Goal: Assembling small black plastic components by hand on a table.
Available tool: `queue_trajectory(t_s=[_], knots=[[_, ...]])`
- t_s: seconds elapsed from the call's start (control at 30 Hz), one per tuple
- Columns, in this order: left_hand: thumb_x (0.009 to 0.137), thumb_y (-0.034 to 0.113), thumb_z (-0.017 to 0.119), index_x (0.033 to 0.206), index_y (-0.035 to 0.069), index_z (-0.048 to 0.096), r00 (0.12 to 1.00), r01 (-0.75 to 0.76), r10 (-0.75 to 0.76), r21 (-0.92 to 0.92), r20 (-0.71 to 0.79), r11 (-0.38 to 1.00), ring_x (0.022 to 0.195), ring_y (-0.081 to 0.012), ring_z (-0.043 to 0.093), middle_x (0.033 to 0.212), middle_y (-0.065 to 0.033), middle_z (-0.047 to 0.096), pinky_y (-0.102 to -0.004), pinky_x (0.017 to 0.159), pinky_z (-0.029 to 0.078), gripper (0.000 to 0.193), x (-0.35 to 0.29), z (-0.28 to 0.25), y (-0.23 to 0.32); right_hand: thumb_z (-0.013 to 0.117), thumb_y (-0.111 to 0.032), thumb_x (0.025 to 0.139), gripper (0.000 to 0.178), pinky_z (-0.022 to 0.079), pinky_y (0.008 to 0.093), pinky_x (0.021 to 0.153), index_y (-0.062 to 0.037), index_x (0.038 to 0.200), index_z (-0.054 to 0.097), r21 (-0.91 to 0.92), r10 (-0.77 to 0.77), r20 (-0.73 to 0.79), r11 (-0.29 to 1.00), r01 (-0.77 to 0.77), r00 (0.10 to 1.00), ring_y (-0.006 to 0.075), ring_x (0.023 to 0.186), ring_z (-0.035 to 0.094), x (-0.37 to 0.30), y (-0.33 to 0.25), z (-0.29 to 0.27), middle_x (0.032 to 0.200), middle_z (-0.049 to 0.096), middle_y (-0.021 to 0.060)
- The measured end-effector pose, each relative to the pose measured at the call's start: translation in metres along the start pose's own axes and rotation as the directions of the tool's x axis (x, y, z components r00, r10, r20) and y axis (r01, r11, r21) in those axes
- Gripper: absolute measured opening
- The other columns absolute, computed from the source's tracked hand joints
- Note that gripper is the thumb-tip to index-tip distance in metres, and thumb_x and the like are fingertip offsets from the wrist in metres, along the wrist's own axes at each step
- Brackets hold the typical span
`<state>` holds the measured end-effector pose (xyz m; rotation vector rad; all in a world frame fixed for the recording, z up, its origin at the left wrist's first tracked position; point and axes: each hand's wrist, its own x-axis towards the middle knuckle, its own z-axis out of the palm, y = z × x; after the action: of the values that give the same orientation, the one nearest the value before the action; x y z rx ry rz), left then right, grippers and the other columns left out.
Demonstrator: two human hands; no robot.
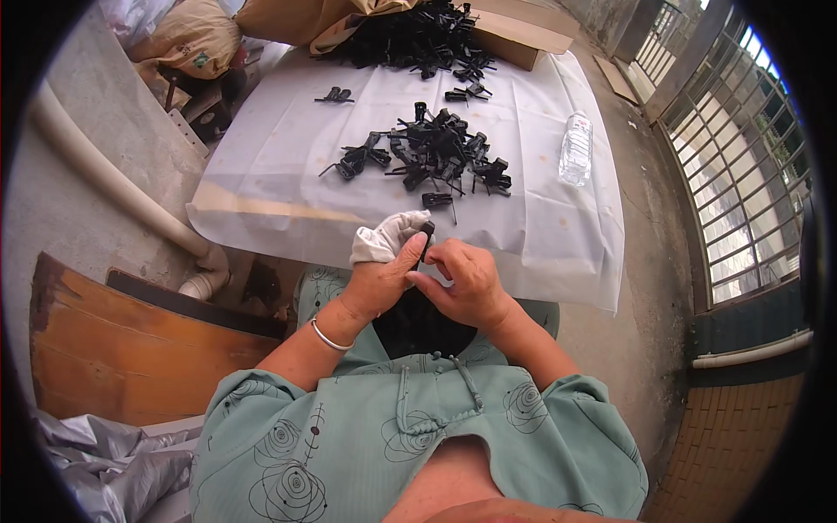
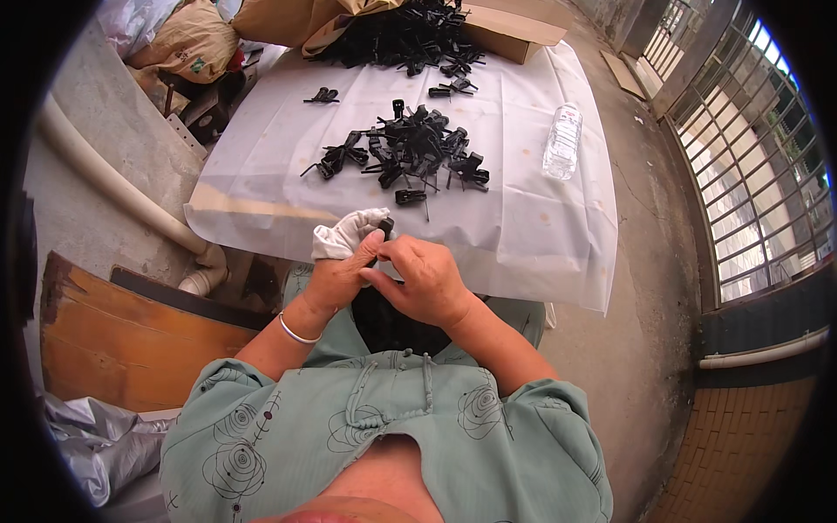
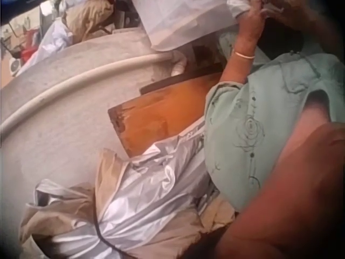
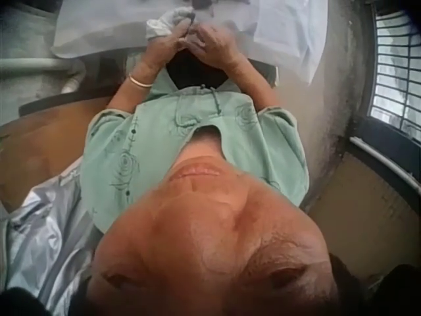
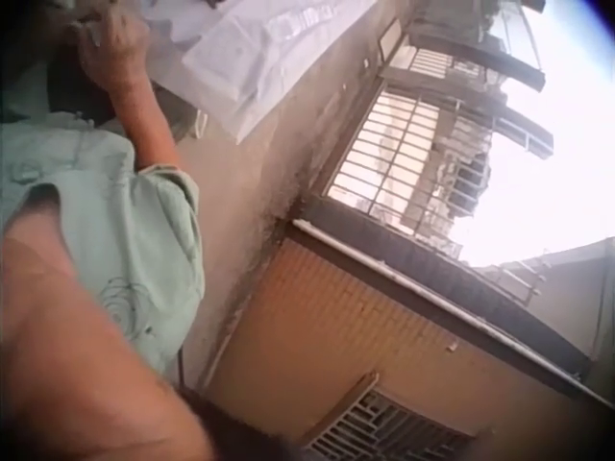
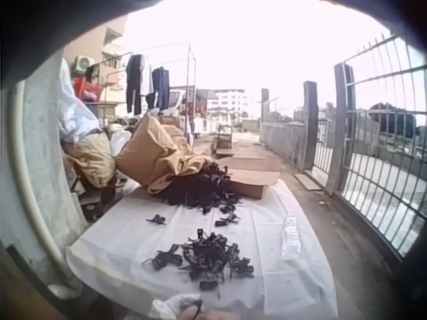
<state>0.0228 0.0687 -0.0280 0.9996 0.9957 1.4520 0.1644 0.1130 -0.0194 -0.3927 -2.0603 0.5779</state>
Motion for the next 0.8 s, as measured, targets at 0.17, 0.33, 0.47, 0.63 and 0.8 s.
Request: queue_trajectory(t_s=[0.17,0.33,0.47,0.63,0.8], knots=[[0.091,0.013,0.051,0.113,0.002,0.048,0.984,0.112,-0.104,-0.049,0.148,0.992,0.062,-0.0026,0.049,0.083,0.0006,0.055,-0.0162,0.05,0.041,0.025,-0.006,0.0,0.008,0.069,-0.011,0.076,0.02,0.034,0.0255,0.044,-0.0024,0.074,0.051,-0.006,0.251,-0.248,0.965,-0.261,0.936,0.0118,0.047,0.042,0.001,0.002,0.009,0.057,0.047,0.0042],[0.088,0.008,0.051,0.112,0.001,0.048,0.998,-0.033,0.026,0.124,0.05,0.992,0.056,-0.0027,0.048,0.079,-0.0004,0.056,-0.0168,0.049,0.041,0.024,-0.003,0.003,0.012,0.056,-0.017,0.089,0.019,0.037,0.0226,0.053,-0.0004,0.079,0.054,0.255,0.507,0.15,0.81,-0.529,0.849,0.0077,0.057,0.042,0.007,0.014,-0.006,0.061,0.05,0.0029],[0.083,0.002,0.055,0.108,-0.003,0.051,0.989,-0.127,0.144,0.321,-0.027,0.938,0.062,-0.0016,0.046,0.084,-0.0006,0.057,-0.0176,0.054,0.042,0.026,0.0,0.002,0.009,0.051,-0.02,0.091,0.022,0.038,0.025,0.055,-0.0007,0.083,0.055,0.227,0.404,0.139,0.876,-0.426,0.904,0.0094,0.06,0.043,0.004,0.017,-0.004,0.064,0.049,0.0014],[0.081,0.002,0.057,0.105,-0.004,0.053,0.989,-0.129,0.149,0.412,-0.016,0.902,0.062,-0.0019,0.047,0.082,-0.0002,0.058,-0.0183,0.055,0.042,0.025,-0.002,0.004,0.009,0.049,-0.02,0.092,0.022,0.039,0.026,0.056,-0.0003,0.082,0.055,0.23,0.468,0.17,0.837,-0.497,0.867,0.01,0.059,0.043,0.005,0.012,-0.008,0.062,0.048,0.0031],[0.08,0.003,0.057,0.105,-0.005,0.053,0.99,-0.096,0.133,0.469,-0.046,0.878,0.064,-0.0043,0.05,0.082,-0.0032,0.059,-0.02,0.058,0.045,0.026,-0.003,0.002,0.008,0.05,-0.018,0.091,0.022,0.038,0.0246,0.055,0.0004,0.08,0.054,0.258,0.434,0.177,0.846,-0.467,0.883,0.0074,0.06,0.04,0.001,0.014,-0.006,0.061,0.046,0.0017]])
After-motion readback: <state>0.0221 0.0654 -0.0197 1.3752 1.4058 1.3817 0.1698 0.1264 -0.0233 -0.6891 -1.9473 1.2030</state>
